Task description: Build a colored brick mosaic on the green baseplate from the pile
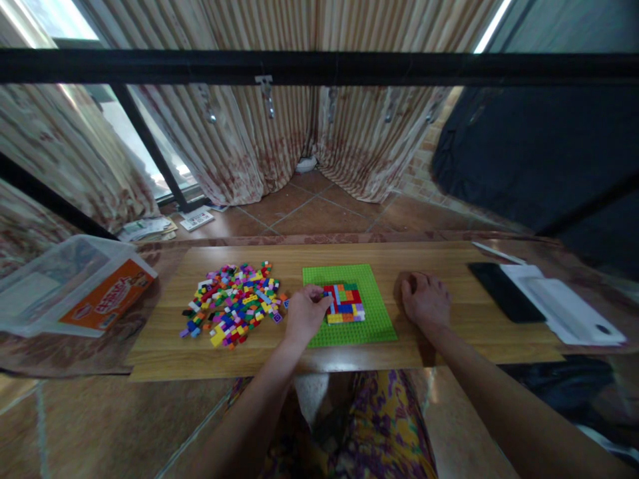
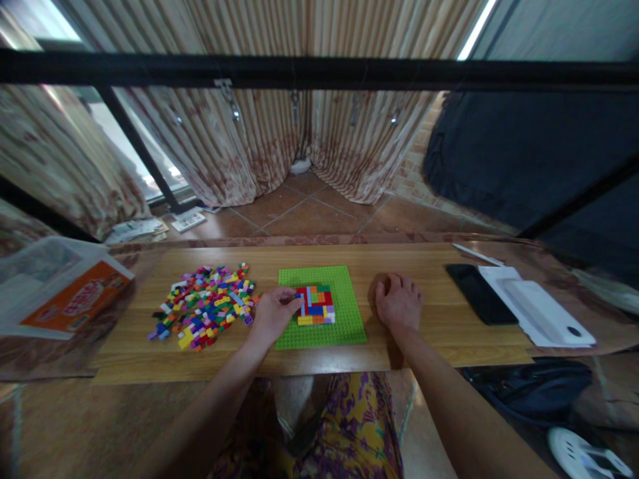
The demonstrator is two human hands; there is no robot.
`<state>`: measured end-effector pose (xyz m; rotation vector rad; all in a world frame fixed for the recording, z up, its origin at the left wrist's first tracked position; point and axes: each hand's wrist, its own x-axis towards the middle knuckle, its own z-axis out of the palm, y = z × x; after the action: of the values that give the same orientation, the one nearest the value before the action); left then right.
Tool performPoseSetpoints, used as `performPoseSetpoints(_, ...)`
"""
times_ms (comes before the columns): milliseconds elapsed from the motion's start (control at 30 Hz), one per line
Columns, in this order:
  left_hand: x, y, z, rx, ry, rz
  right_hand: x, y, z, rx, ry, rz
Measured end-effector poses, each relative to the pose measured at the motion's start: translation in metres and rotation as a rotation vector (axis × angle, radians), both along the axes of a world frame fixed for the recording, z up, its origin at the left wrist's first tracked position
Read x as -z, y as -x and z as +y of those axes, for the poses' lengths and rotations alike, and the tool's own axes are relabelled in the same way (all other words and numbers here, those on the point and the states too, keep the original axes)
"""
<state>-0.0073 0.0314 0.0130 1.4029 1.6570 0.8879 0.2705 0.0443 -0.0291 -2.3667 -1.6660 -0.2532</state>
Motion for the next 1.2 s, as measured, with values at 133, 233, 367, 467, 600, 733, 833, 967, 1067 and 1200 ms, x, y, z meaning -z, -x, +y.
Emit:
performPoseSetpoints(133,-0.001,0.001,0.001,0.027,0.009,-0.001,0.0,0.0,0.0,0.008,0.002,-0.009)
performPoseSetpoints(233,0.004,0.004,0.002,0.053,-0.022,0.002,-0.001,0.0,0.0,0.008,0.007,-0.007)
performPoseSetpoints(367,0.013,0.008,0.007,0.101,-0.043,-0.027,-0.001,0.001,-0.001,0.013,0.011,-0.003)
performPoseSetpoints(467,0.017,0.009,0.01,0.11,-0.016,-0.035,-0.002,0.002,-0.002,0.01,0.007,-0.001)
performPoseSetpoints(600,0.014,0.007,0.012,0.093,-0.021,-0.023,-0.002,0.002,-0.001,0.012,0.003,0.002)
performPoseSetpoints(733,0.011,0.004,0.012,0.081,-0.022,-0.019,-0.002,0.001,0.0,0.009,0.009,0.006)
performPoseSetpoints(833,0.011,0.003,0.013,0.062,-0.007,-0.012,-0.002,0.001,0.0,0.007,0.006,0.012)
performPoseSetpoints(967,0.014,0.002,0.015,0.043,0.022,-0.01,-0.001,0.001,-0.001,0.011,0.01,0.006)
performPoseSetpoints(1067,0.015,0.002,0.015,0.038,0.048,-0.012,-0.002,0.001,-0.001,0.007,0.026,0.004)
performPoseSetpoints(1200,0.015,0.003,0.015,0.055,0.077,-0.037,-0.002,0.002,-0.002,0.0,0.037,0.005)
